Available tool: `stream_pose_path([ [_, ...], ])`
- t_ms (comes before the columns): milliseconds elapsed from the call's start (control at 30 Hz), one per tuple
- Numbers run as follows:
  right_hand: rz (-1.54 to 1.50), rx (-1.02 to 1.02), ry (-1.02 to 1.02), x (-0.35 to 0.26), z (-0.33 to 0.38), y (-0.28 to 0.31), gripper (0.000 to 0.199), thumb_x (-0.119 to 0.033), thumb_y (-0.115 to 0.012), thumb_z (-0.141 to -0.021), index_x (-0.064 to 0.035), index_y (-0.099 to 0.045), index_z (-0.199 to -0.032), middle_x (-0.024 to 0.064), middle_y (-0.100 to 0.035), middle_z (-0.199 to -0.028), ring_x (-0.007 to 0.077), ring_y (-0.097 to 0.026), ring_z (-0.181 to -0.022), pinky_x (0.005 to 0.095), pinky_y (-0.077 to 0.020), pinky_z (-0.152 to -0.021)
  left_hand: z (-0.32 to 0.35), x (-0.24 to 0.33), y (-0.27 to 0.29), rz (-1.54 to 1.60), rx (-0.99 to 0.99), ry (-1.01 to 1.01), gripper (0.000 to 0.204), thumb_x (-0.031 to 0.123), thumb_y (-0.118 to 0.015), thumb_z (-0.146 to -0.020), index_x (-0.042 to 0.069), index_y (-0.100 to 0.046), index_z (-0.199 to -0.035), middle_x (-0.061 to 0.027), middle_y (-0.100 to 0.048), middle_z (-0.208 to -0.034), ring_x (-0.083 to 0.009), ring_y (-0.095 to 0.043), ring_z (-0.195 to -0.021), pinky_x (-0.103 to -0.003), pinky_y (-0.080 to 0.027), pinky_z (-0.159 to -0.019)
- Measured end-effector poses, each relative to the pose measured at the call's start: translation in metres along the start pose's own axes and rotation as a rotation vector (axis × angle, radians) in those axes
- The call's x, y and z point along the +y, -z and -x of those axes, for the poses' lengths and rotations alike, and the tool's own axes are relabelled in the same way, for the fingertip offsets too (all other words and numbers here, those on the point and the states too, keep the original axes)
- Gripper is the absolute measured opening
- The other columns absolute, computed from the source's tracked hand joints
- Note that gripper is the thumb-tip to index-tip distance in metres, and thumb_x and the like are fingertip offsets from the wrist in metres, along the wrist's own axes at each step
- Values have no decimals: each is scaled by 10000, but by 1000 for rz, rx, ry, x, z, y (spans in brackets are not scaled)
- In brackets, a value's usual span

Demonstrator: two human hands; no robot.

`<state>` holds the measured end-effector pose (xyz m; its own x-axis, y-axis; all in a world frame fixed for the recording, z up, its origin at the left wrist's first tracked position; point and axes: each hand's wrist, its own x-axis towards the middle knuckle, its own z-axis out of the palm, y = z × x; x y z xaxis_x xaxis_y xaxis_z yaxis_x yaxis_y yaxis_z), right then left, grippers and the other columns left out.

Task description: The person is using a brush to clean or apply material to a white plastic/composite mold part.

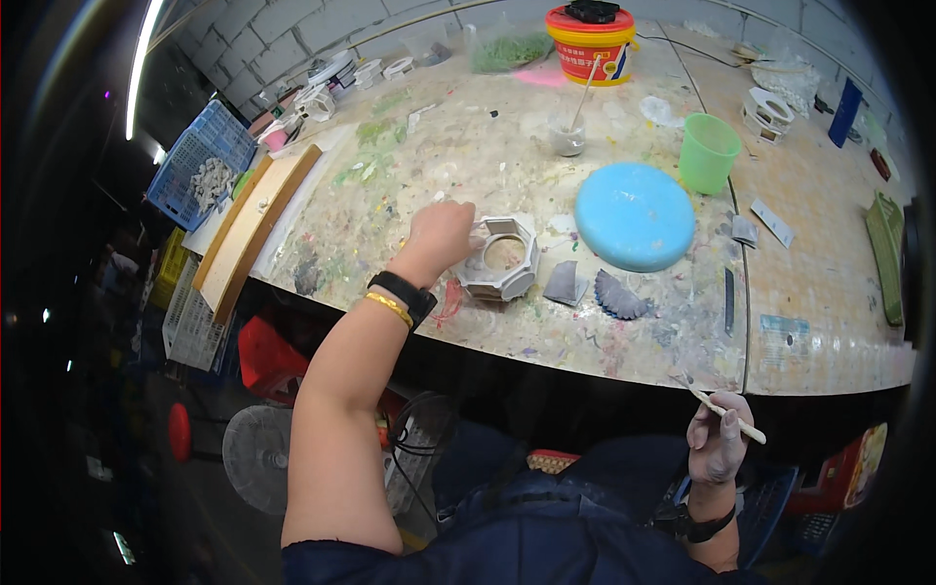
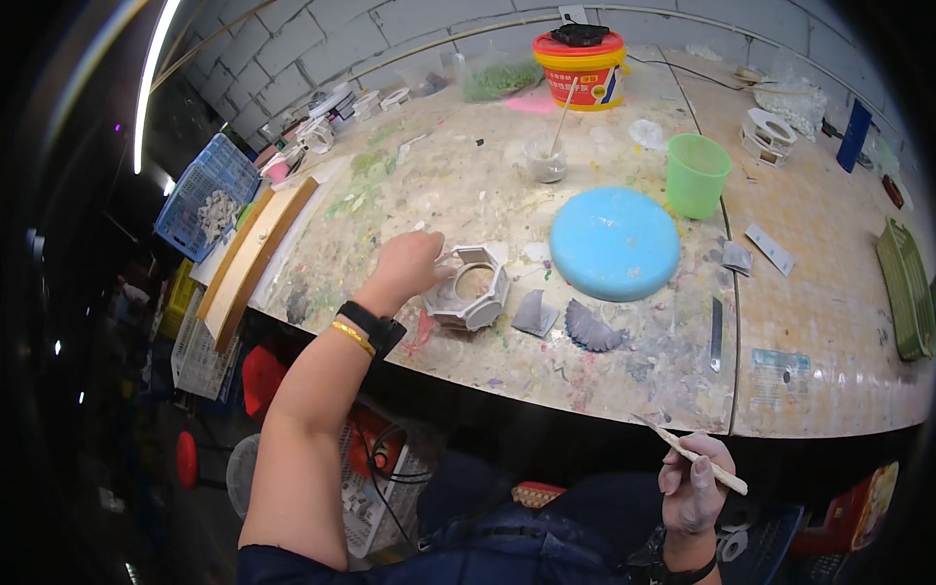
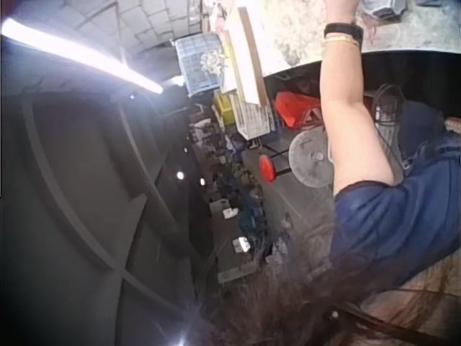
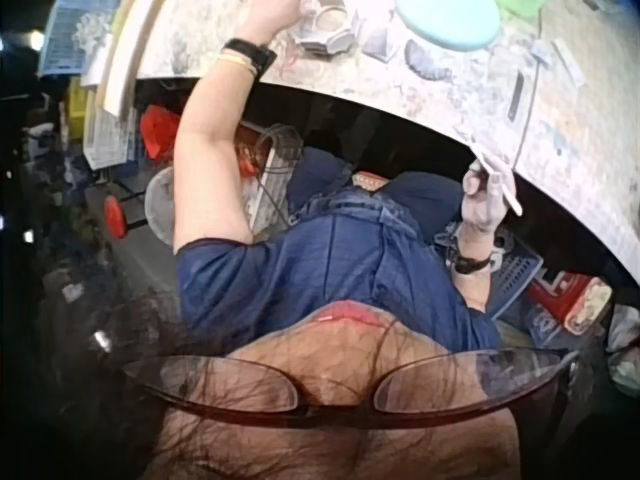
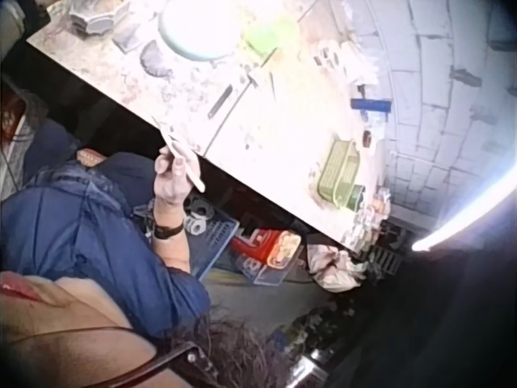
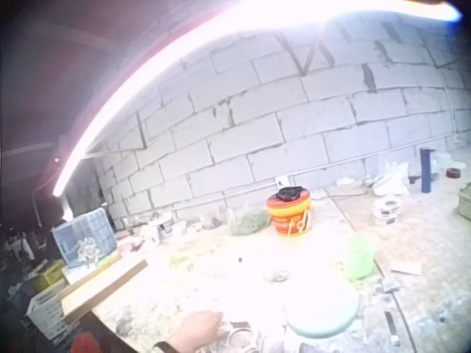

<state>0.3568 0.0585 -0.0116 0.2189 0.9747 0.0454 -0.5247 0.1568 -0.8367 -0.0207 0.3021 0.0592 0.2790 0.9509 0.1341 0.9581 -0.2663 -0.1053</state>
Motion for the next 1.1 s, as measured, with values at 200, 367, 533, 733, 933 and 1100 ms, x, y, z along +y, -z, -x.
stream_pose_path([
  [200,-4,14,1,0,-1,10,333,-280,-627,-887,25,-582,-1012,137,-583,-787,115,-481,-474,220,-396,-427,-15,-3,-12,-137,-154,-72,153,190,-668,-760,49,-640,-813,-166,-661,-807,-346,-645,-804,-437,-511,-681],
  [367,23,7,2,2,-3,11,322,-286,-609,-902,8,-572,-1026,117,-566,-787,104,-457,-468,216,-375,-414,-16,-1,-2,-131,-276,-15,114,134,-606,-795,80,-690,-849,-150,-672,-826,-356,-642,-809,-454,-505,-701],
  [533,38,-29,9,1,-2,10,307,-286,-592,-917,-10,-564,-1047,96,-551,-785,94,-435,-458,211,-355,-401,-14,-29,-7,34,-66,14,207,139,-634,-774,90,-692,-966,-166,-664,-885,-341,-645,-868,-430,-522,-745],
  [733,7,14,8,0,2,12,327,-282,-623,-889,18,-580,-1014,125,-560,-791,106,-472,-483,214,-392,-422,-6,-19,-4,179,-37,13,287,224,-663,-778,109,-669,-1041,-160,-654,-959,-333,-629,-914,-427,-507,-782],
  [933,26,33,28,-4,6,13,337,-280,-620,-891,29,-578,-1019,131,-557,-803,103,-469,-484,212,-391,-421,-16,-23,-24,191,-137,38,149,184,-655,-750,87,-708,-850,-160,-667,-829,-346,-636,-831,-426,-508,-734],
  [1100,33,22,37,-7,6,16,330,-279,-620,-891,23,-582,-1022,135,-556,-808,106,-473,-487,216,-396,-420,-19,-37,-30,191,-30,134,166,198,-658,-734,65,-707,-821,-183,-659,-785,-356,-633,-773,-420,-495,-692],
])
